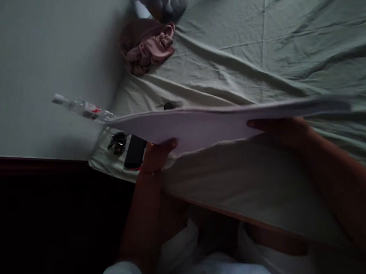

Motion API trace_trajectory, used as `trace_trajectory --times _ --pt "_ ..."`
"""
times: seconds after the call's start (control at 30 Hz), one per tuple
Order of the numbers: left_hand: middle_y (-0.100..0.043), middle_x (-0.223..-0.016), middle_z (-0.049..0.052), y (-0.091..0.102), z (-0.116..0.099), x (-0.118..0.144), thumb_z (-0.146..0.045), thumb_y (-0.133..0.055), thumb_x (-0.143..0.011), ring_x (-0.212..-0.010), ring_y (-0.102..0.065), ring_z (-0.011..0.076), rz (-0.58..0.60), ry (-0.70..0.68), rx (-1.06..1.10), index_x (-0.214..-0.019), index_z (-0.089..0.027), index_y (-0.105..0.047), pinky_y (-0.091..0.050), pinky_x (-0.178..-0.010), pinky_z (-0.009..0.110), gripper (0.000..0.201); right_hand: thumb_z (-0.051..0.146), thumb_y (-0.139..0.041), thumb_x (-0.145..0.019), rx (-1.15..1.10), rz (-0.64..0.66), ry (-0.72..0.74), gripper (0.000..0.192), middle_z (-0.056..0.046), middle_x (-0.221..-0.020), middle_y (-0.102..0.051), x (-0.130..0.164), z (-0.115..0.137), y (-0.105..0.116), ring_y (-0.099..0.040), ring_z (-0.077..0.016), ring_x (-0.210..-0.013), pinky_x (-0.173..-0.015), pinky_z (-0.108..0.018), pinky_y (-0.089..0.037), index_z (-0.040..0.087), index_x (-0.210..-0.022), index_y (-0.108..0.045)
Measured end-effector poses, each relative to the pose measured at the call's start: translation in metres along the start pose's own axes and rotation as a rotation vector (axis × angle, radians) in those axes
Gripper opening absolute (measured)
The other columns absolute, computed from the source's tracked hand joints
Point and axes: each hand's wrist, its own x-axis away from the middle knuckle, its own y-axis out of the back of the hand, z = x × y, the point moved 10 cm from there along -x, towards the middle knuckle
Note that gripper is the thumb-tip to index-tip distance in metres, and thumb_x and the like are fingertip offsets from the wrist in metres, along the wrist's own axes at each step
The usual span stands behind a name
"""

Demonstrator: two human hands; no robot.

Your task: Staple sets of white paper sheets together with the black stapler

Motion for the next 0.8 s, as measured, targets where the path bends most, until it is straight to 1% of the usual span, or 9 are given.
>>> trace_trajectory --times 0.07,0.13,0.2,0.3,0.37,0.43,0.6,0.67,0.8 --pt "-0.08 -0.113 0.011 -0.004 0.002 -0.001 -0.056 -0.081 -0.078 -0.118 -0.072 0.0273 0.012 0.017 -0.025 -0.102 -0.023 -0.073 -0.048 -0.118 0.046 0.041 0.05 -0.096 -0.047 -0.024 -0.082 -0.026 0.054 -0.006 -0.095 -0.075 0.0 -0.001 0.004 -0.068 -0.0278 -0.096 -0.094 -0.046 -0.06 0.021 -0.087 -0.075" --pt "-0.078 -0.12 0.012 -0.007 0.002 -0.001 -0.055 -0.073 -0.087 -0.124 -0.07 0.0257 0.017 0.032 -0.011 -0.11 -0.023 -0.072 -0.047 -0.119 0.044 0.039 0.05 -0.097 -0.047 -0.076 -0.063 -0.014 0.052 -0.005 -0.094 -0.074 -0.001 0.001 0.002 -0.067 -0.0241 -0.09 -0.093 -0.044 -0.061 0.021 -0.084 -0.074" --pt "-0.076 -0.126 0.012 -0.009 0.004 -0.002 -0.056 -0.071 -0.09 -0.124 -0.07 0.0246 0.033 0.051 0.047 -0.118 -0.023 -0.07 -0.05 -0.116 0.043 0.043 0.054 -0.096 -0.05 -0.127 -0.001 -0.016 0.049 -0.004 -0.081 -0.071 -0.002 0.002 0.0 -0.064 -0.0185 -0.073 -0.076 -0.038 -0.062 0.019 -0.074 -0.071" --pt "-0.078 -0.118 0.01 -0.016 0.012 -0.002 -0.059 -0.075 -0.086 -0.117 -0.071 0.0258 0.131 0.11 0.091 -0.115 -0.023 -0.073 -0.055 -0.11 0.043 0.046 0.059 -0.093 -0.055 -0.253 0.095 -0.138 0.049 -0.004 -0.068 -0.066 -0.003 -0.007 0.002 -0.058 -0.0139 -0.056 -0.051 -0.028 -0.052 0.019 -0.069 -0.069" --pt "-0.079 -0.112 0.01 -0.019 0.015 -0.001 -0.061 -0.075 -0.084 -0.114 -0.071 0.0272 0.188 0.129 0.085 -0.108 -0.024 -0.076 -0.058 -0.105 0.043 0.044 0.056 -0.093 -0.055 -0.31 0.155 -0.228 0.046 -0.005 -0.068 -0.068 -0.003 -0.015 0.004 -0.063 -0.0161 -0.058 -0.05 -0.027 -0.051 0.02 -0.071 -0.07" --pt "-0.078 -0.111 0.01 -0.02 0.015 -0.001 -0.061 -0.076 -0.082 -0.111 -0.071 0.0279 0.224 0.119 0.092 -0.106 -0.024 -0.076 -0.06 -0.1 0.042 0.044 0.054 -0.094 -0.053 -0.313 0.216 -0.274 0.046 -0.006 -0.069 -0.068 -0.003 -0.02 0.004 -0.067 -0.0186 -0.063 -0.054 -0.029 -0.055 0.02 -0.069 -0.069" --pt "-0.076 -0.104 0.01 -0.032 0.013 0.002 -0.058 -0.077 -0.083 -0.101 -0.071 0.0276 0.359 0.114 0.097 -0.103 -0.021 -0.076 -0.062 -0.09 0.041 0.042 0.059 -0.094 -0.056 -0.22 0.282 -0.276 0.05 -0.009 -0.078 -0.074 -0.005 -0.027 0.0 -0.066 -0.019 -0.062 -0.052 -0.031 -0.056 0.018 -0.078 -0.075" --pt "-0.076 -0.099 0.009 -0.031 0.012 0.002 -0.057 -0.077 -0.083 -0.097 -0.071 0.0267 0.351 0.125 0.099 -0.099 -0.02 -0.076 -0.062 -0.087 0.041 0.04 0.053 -0.096 -0.057 -0.168 0.235 -0.221 0.048 -0.009 -0.084 -0.075 -0.007 -0.025 0.001 -0.067 -0.0193 -0.067 -0.056 -0.033 -0.059 0.018 -0.081 -0.076" --pt "-0.076 -0.087 0.006 -0.026 0.007 0.002 -0.051 -0.081 -0.08 -0.091 -0.073 0.0262 0.325 0.142 0.072 -0.09 -0.02 -0.076 -0.062 -0.085 0.04 0.033 0.047 -0.098 -0.053 -0.172 -0.034 -0.005 0.05 -0.006 -0.098 -0.076 -0.009 -0.009 0.021 -0.068 -0.0206 -0.082 -0.078 -0.043 -0.063 0.02 -0.089 -0.077"
